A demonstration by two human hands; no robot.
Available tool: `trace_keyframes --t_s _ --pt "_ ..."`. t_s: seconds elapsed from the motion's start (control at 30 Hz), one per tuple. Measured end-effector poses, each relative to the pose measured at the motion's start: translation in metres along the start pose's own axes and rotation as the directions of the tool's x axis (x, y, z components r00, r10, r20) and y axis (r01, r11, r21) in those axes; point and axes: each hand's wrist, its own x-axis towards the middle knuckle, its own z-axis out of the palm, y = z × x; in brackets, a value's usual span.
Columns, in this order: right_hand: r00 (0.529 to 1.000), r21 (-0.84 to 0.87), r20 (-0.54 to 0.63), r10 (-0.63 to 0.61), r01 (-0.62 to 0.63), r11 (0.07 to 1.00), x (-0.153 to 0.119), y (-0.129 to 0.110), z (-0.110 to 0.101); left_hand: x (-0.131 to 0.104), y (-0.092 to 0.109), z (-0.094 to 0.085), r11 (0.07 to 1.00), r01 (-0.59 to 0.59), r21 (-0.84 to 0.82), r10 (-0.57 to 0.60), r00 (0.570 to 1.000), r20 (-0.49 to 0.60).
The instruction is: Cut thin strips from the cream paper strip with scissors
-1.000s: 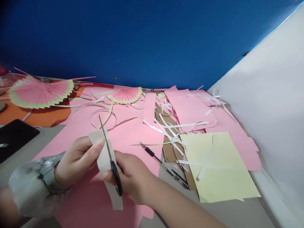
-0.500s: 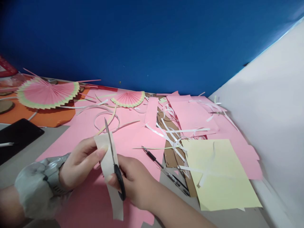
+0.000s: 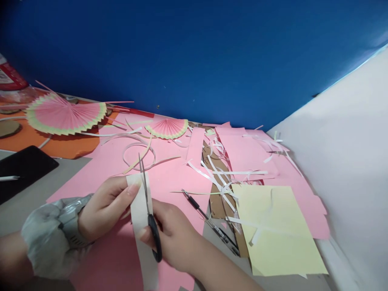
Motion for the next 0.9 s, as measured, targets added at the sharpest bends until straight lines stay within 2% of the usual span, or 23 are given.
trace_keyframes --t_s 0.2,0.9 --pt "0.997 0.065 0.076 0.002 -0.007 0.998 0.0011 -0.0003 0.0007 0.0001 0.0002 0.0005 1.000 0.009 -0.017 -0.009 1.000 0.000" --pt "0.999 0.075 0.053 0.001 -0.005 0.997 0.0019 0.0011 0.0001 0.0002 -0.0006 -0.0003 1.000 0.004 0.005 -0.004 1.000 0.026"
